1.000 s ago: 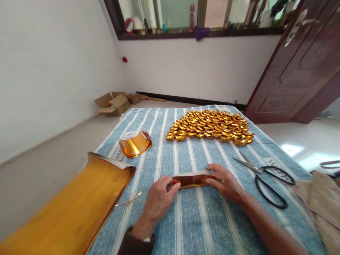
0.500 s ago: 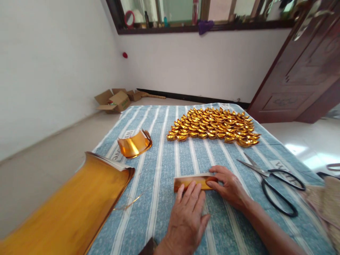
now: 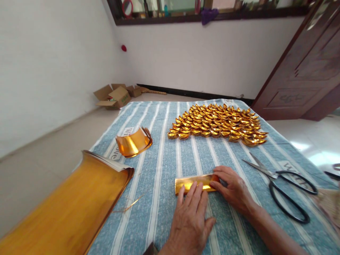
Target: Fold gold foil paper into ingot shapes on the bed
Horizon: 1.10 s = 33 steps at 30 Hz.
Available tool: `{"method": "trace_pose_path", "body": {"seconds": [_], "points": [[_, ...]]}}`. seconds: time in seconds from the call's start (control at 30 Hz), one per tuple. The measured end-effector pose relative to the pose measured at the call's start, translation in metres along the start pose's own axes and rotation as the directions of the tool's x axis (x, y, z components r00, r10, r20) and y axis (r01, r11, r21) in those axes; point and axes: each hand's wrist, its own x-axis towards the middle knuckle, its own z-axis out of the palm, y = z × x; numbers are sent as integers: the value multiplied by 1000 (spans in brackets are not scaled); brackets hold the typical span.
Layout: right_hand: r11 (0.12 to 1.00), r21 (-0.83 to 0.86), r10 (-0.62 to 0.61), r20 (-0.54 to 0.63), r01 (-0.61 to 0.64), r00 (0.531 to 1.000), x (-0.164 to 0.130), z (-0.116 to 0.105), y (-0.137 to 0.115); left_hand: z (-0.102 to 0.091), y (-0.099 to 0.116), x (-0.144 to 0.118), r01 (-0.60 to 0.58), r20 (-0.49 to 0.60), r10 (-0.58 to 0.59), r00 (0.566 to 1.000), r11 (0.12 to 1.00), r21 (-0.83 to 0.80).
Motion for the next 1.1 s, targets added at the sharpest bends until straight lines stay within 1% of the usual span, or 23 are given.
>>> {"method": "trace_pose_path", "body": {"seconds": [0.13,0.33,0.47,0.57,0.7,0.97,1.1], "points": [[1000,-2,4,-15,-4,1000,0,1,-1,-1,1,1,6,30,-5,1000,1000,-19],[1000,0,27,-55,-27,998,-3,4,2,-1,1,2,24,28,-23,999,999,-36],[999,-3,46,-55,-46,997,-4,6,5,0,1,3,17,45,-16,999,1000,-25],[999,-2,36,-51,-36,998,-4,6,7,0,0,4,7,48,-6,999,1000,-15],[1000,6,24,-58,-24,998,-4,6,7,0,0,4,24,36,-23,999,999,-39],[1000,9,14,-71,-14,997,-3,5,5,-2,0,5,5,85,-3,996,1000,-19],[1000,-6,15,-59,-16,998,-3,5,5,-1,0,4,3,84,-3,996,1000,0]]}}
